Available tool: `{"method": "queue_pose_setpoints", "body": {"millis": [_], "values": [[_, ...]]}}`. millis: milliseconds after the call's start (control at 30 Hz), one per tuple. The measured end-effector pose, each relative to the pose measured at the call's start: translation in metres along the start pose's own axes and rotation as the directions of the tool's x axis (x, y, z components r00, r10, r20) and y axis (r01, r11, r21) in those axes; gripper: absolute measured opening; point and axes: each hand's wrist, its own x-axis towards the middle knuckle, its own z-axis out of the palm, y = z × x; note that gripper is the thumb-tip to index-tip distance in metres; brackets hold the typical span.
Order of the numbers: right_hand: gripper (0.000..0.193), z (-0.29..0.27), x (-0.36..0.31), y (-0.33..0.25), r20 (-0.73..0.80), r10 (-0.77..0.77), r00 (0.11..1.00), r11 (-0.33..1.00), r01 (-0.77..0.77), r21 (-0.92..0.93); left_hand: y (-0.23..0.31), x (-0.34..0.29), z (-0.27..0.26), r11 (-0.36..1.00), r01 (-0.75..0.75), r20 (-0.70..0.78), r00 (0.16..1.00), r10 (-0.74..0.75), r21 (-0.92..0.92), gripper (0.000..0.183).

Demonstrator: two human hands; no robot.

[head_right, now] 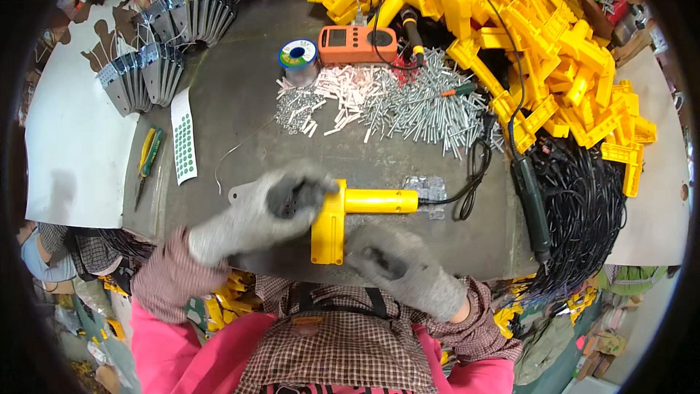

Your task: Assembling and soldering components for yellow plastic housings at a workbench.

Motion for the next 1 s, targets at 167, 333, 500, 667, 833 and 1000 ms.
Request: {"method": "queue_pose_setpoints", "body": {"millis": [167,333,500,667,833,1000], "values": [[0.021,0.016,0.004,0.008,0.103,-0.028,0.994,0.999,0.03,-0.017,-0.012,-0.056,0.02,0.892,-0.165,0.079,0.986,0.145,0.42,0.048],[0.027,0.014,-0.001,0.009,0.167,0.041,0.985,0.998,-0.032,-0.055,-0.019,-0.065,0.029,0.825,-0.287,0.086,0.956,0.282,0.488,0.053],[0.028,0.016,0.0,0.016,0.13,-0.14,0.982,0.989,0.145,-0.026,-0.018,-0.062,0.025,0.689,-0.375,0.104,0.91,0.402,0.62,0.063],[0.027,0.011,0.001,0.016,0.192,-0.102,0.976,0.99,0.118,-0.078,-0.007,-0.061,0.028,0.444,-0.459,0.313,0.877,0.364,0.769,0.046],[0.021,0.017,-0.006,0.025,0.157,-0.144,0.977,0.985,0.156,-0.071,-0.018,-0.067,0.029,0.321,-0.594,0.442,0.784,0.435,0.738,0.045],[0.02,0.021,-0.008,0.035,0.182,-0.145,0.972,0.987,0.156,-0.047,-0.019,-0.065,0.032,0.693,-0.371,0.18,0.925,0.334,0.618,0.046]]}}
